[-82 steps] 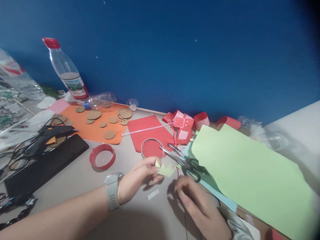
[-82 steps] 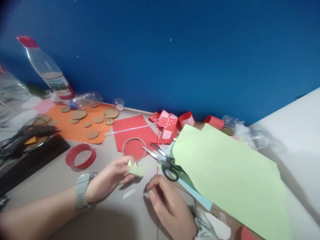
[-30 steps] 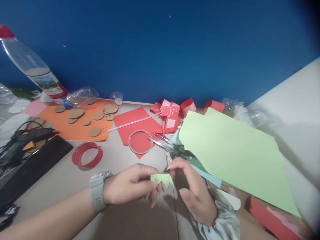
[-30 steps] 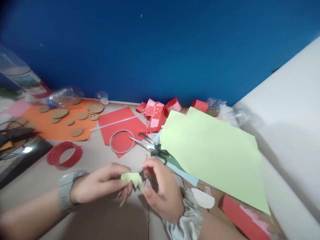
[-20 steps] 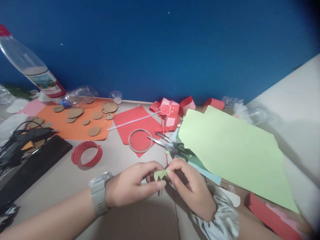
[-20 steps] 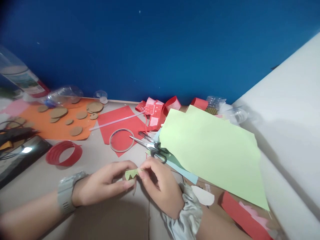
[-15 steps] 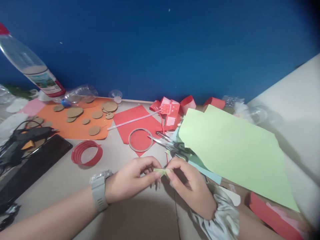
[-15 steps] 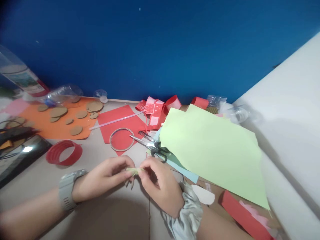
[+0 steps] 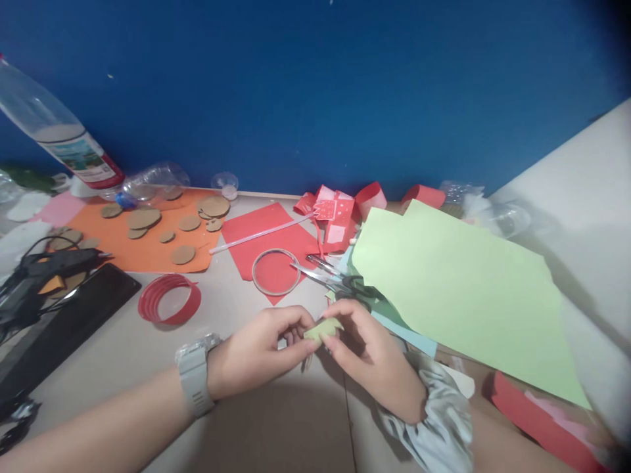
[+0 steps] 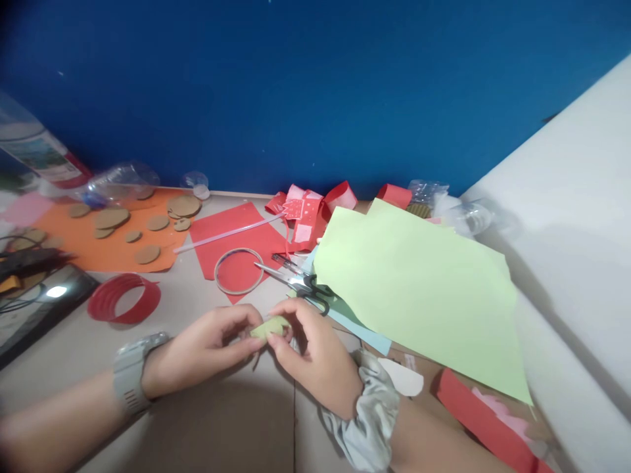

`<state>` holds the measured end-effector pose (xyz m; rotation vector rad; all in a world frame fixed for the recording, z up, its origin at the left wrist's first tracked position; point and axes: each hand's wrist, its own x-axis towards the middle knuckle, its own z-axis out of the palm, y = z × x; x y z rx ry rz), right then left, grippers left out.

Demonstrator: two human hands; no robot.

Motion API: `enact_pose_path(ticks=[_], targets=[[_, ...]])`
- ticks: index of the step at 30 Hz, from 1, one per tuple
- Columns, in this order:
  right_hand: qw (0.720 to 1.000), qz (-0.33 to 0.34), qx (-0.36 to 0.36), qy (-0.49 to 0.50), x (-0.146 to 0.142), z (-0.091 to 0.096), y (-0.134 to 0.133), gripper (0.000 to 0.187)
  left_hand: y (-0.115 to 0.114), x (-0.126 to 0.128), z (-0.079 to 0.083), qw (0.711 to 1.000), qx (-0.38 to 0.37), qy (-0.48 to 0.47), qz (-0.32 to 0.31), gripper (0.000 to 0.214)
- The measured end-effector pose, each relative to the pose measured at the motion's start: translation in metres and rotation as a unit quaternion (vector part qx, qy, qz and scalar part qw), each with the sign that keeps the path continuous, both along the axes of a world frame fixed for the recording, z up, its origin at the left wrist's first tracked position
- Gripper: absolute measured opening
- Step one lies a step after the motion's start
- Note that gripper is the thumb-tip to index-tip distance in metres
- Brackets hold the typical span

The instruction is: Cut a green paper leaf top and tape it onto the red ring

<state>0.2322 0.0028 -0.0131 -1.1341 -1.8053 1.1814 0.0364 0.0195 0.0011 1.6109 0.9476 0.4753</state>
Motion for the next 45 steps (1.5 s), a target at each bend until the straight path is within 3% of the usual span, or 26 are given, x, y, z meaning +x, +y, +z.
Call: enact_pose_path(ticks=[4,8,14,20,25,27,30,33,36,45], targets=[[0.995,0.014,-0.071,0.067,0.0,-0.003,0.002,0.045,-0.001,0.001,-0.002,0.999,-0.028,-0.035,0.015,0.013],[0.996,-0.009,-0.069,0.059,0.002,-0.004,0.002,0.028,-0.002,0.003,-0.002,0.998,-0.035,-0.036,0.03,0.014],[0.994,-0.031,-0.036,0.102,0.003,-0.003,-0.004,0.018,-0.003,-0.001,-0.004,0.999,-0.022,-0.033,0.035,0.029],[0.997,-0.01,-0.013,0.08,0.004,-0.001,-0.003,0.013,-0.001,-0.003,0.0,0.995,-0.056,-0.077,-0.005,0.027],[0.999,-0.007,0.005,0.036,0.003,-0.004,-0.003,0.018,0.002,-0.004,-0.003,0.988,-0.103,-0.115,0.024,0.03],[0.998,-0.033,0.041,0.019,0.002,-0.006,-0.003,0.039,0.002,-0.004,-0.005,0.986,-0.109,-0.119,0.028,0.032],[0.983,-0.068,0.163,-0.057,0.0,-0.006,-0.006,0.064,0.003,-0.003,-0.006,0.984,-0.119,-0.125,0.038,0.033],[0.953,-0.087,0.259,-0.134,-0.001,-0.004,-0.008,0.043,0.003,-0.003,-0.005,0.982,-0.13,-0.129,0.038,0.034],[0.937,-0.101,0.293,-0.163,-0.002,-0.001,-0.008,0.027,0.002,-0.004,-0.004,0.98,-0.145,-0.136,0.033,0.033],[0.907,-0.084,0.374,-0.175,0.001,0.002,-0.006,0.027,0.006,-0.008,-0.003,0.968,-0.195,-0.156,-0.031,0.032]])
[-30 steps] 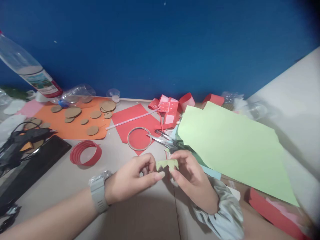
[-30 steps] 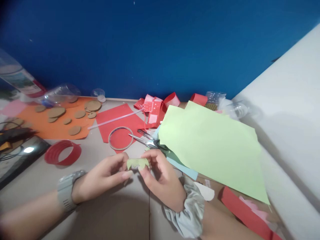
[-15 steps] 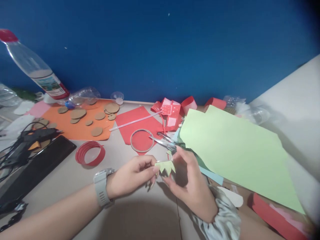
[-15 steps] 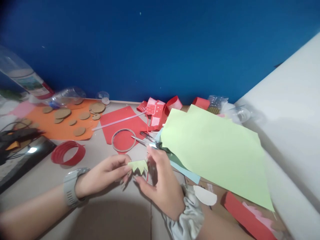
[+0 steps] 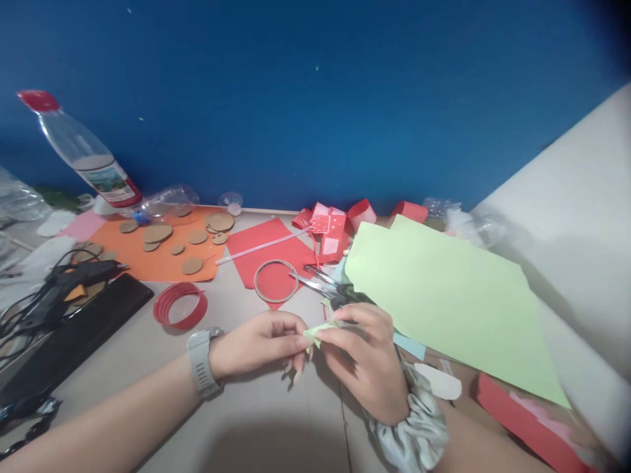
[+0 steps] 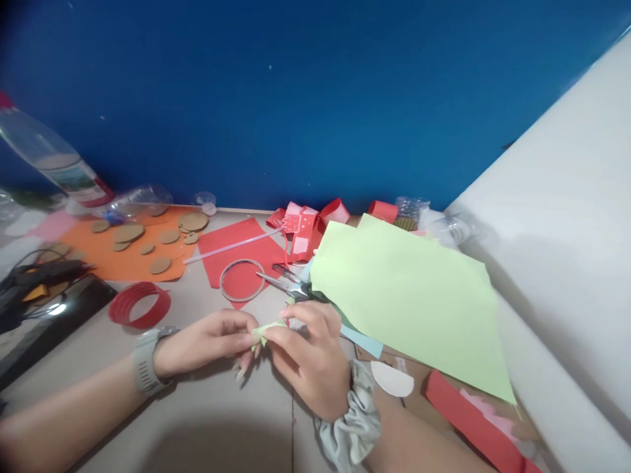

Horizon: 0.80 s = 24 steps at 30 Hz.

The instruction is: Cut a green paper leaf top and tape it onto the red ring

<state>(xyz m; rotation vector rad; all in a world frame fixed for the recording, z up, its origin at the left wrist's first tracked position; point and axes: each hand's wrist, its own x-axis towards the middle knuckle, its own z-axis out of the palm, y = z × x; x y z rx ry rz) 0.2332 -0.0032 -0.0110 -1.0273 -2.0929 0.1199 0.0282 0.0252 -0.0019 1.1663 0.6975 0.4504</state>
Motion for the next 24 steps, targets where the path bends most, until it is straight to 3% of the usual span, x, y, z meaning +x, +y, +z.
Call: enact_pose_path(ticks=[5,9,12,14,16,17,19,22,23,24], targets=[[1.0,-0.007,-0.018,0.011,0.001,-0.002,-0.003,0.023,-0.003,0.0,0.002,1.0,-0.012,-0.005,-0.013,0.036],[0.998,-0.008,-0.043,0.049,0.002,-0.001,0.0,0.024,-0.007,0.006,0.005,1.0,-0.02,0.003,0.015,0.043],[0.992,-0.016,-0.081,0.099,0.002,-0.001,0.004,0.019,-0.009,0.01,0.016,0.999,-0.034,0.026,0.02,0.055],[0.986,-0.017,-0.11,0.128,0.002,-0.001,0.007,0.013,-0.013,0.008,0.029,0.998,-0.019,0.064,0.007,0.058],[0.98,-0.007,-0.129,0.15,0.002,-0.001,0.008,0.011,-0.021,0.001,0.042,0.978,0.111,0.174,0.014,0.045],[0.978,0.001,-0.136,0.158,0.002,-0.001,0.009,0.011,-0.025,-0.005,0.047,0.955,0.166,0.243,0.014,0.039],[0.975,0.02,-0.148,0.165,0.002,-0.002,0.008,0.012,-0.036,-0.02,0.05,0.886,0.273,0.367,0.073,0.027],[0.971,0.049,-0.17,0.163,0.001,-0.001,0.008,0.015,-0.048,-0.05,0.043,0.737,0.418,0.475,0.238,0.037],[0.969,0.055,-0.177,0.164,0.001,-0.001,0.008,0.015,-0.05,-0.061,0.039,0.686,0.435,0.509,0.284,0.044],[0.967,0.057,-0.183,0.166,0.001,-0.001,0.009,0.015,-0.051,-0.071,0.035,0.652,0.436,0.534,0.315,0.052]])
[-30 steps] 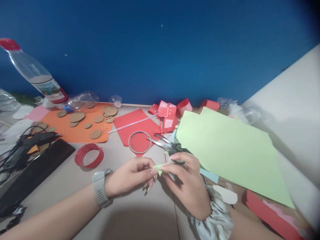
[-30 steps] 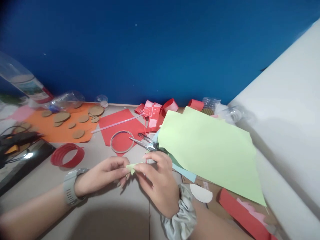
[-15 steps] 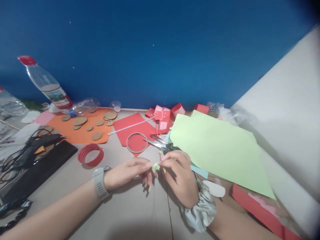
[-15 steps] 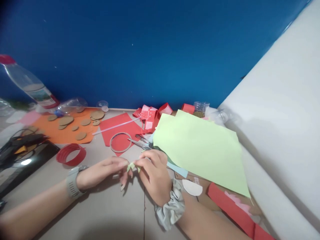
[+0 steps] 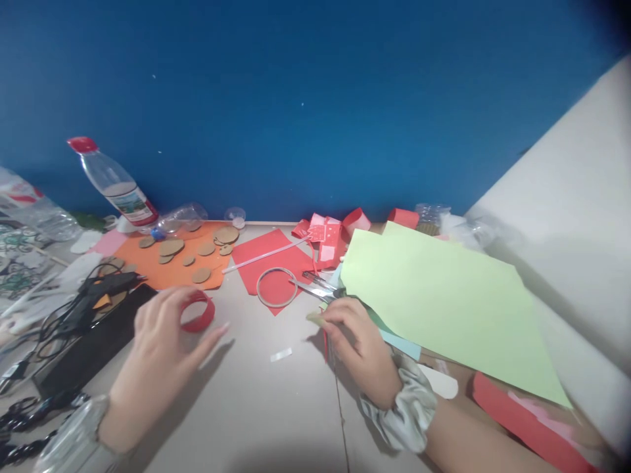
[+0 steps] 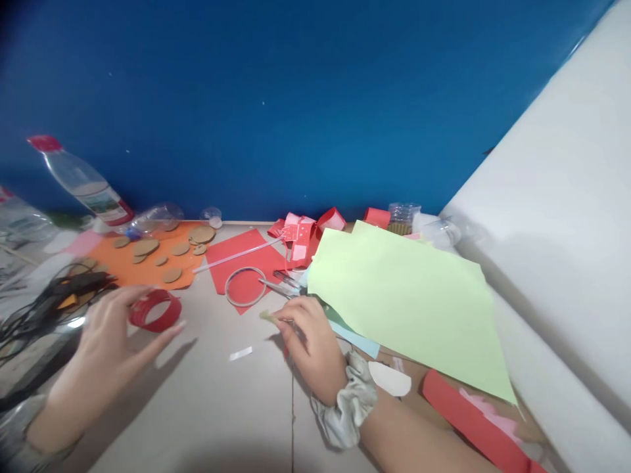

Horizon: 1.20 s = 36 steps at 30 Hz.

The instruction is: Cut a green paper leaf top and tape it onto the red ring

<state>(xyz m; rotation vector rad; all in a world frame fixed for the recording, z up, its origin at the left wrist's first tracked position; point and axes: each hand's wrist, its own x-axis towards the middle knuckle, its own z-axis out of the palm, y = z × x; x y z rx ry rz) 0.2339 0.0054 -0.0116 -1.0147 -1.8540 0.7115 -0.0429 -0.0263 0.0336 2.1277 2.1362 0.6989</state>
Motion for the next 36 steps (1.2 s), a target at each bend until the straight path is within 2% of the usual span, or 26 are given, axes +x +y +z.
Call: enact_pose_path(ticks=[2,5,8,11,13,14,16,19,24,28,32,36], targets=[[1.0,-0.001,-0.008,0.007,-0.001,0.001,0.001,0.013,0.001,-0.018,-0.006,0.997,0.01,0.002,0.072,0.07],[0.999,-0.01,-0.017,0.025,-0.001,0.001,0.002,0.012,0.007,-0.033,-0.013,0.99,-0.071,-0.091,0.084,0.089],[0.998,-0.025,-0.034,0.04,-0.003,0.003,0.0,0.013,0.012,-0.024,-0.016,0.979,-0.097,-0.158,0.082,0.092],[0.996,-0.041,-0.06,0.048,-0.007,0.005,-0.004,0.015,0.013,0.006,-0.012,0.984,-0.104,-0.141,0.006,0.085],[0.994,-0.052,-0.084,0.053,-0.008,0.007,-0.005,0.016,0.014,0.031,-0.005,0.98,-0.125,-0.116,-0.1,0.058],[0.992,-0.059,-0.095,0.056,-0.008,0.007,-0.005,0.017,0.014,0.043,-0.001,0.972,-0.135,-0.118,-0.153,0.052],[0.989,-0.074,-0.11,0.062,-0.007,0.009,-0.003,0.017,0.015,0.063,0.005,0.952,-0.157,-0.149,-0.216,0.059],[0.986,-0.093,-0.121,0.071,0.0,0.011,0.001,0.018,0.018,0.081,0.004,0.928,-0.215,-0.196,-0.233,0.068],[0.983,-0.101,-0.134,0.071,0.007,0.008,0.008,0.018,0.022,0.089,-0.021,0.902,-0.264,-0.265,-0.216,0.095],[0.985,-0.088,-0.138,0.059,0.006,0.003,0.009,0.013,0.025,0.087,-0.035,0.879,-0.3,-0.279,-0.242,0.088],[0.99,-0.042,-0.127,0.033,0.005,0.002,0.01,0.011,0.029,0.087,-0.039,0.883,-0.275,-0.232,-0.301,0.074],[0.992,-0.009,-0.122,0.017,0.006,0.001,0.01,0.011,0.033,0.088,-0.041,0.878,-0.227,-0.206,-0.368,0.08]])
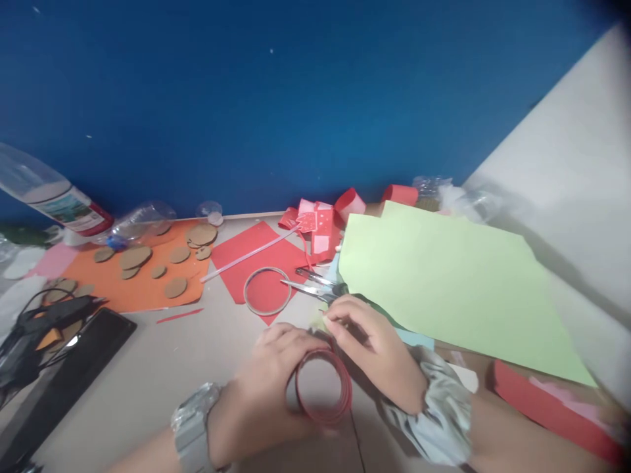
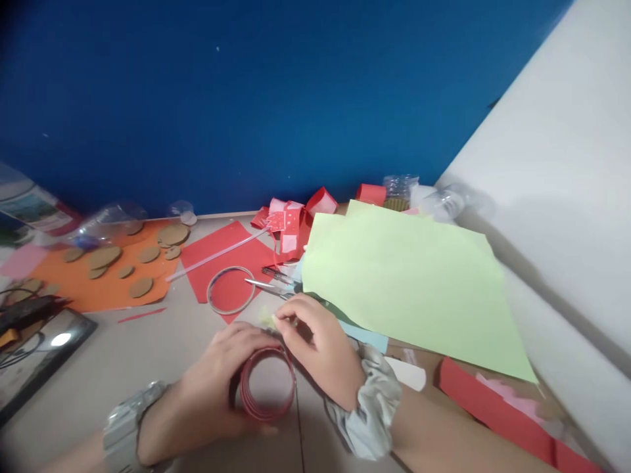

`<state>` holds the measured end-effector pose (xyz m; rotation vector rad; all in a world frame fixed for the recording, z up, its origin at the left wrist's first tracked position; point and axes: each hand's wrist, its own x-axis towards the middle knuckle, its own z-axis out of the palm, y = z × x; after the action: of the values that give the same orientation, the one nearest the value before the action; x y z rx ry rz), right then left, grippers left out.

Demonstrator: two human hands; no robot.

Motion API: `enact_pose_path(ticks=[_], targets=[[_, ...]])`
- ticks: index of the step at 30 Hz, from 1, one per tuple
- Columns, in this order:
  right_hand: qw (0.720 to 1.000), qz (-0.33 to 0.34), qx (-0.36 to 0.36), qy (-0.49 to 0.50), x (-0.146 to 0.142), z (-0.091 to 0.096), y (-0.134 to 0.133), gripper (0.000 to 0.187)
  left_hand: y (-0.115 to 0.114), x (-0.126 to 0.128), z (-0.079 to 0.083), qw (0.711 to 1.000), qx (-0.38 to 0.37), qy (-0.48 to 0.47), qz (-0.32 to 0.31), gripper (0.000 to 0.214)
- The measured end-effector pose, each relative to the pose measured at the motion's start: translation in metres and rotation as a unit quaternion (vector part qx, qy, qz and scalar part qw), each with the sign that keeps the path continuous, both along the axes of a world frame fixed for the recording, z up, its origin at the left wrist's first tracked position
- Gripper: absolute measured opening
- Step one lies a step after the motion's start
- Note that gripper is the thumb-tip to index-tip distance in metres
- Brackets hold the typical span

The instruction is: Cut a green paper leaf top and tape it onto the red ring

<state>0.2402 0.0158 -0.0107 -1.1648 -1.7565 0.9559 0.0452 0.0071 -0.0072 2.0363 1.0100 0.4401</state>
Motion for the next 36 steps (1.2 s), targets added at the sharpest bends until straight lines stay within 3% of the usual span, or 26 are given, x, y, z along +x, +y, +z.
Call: enact_pose_path(ticks=[6,12,19,36], targets=[[1.0,0.023,0.011,0.0,0.002,-0.002,-0.003,0.011,0.001,-0.007,0.002,0.996,-0.022,-0.087,-0.006,0.069],[1.0,0.016,0.007,0.019,0.003,-0.002,-0.003,0.011,0.002,-0.011,-0.003,0.992,-0.058,-0.108,-0.016,0.076],[0.999,0.039,-0.013,0.016,0.001,0.003,-0.004,0.011,0.004,-0.013,-0.004,0.995,-0.038,-0.079,-0.043,0.078],[0.997,0.061,-0.023,0.037,0.002,0.004,-0.004,0.012,0.006,-0.009,0.007,0.996,-0.078,-0.028,-0.042,0.067]])
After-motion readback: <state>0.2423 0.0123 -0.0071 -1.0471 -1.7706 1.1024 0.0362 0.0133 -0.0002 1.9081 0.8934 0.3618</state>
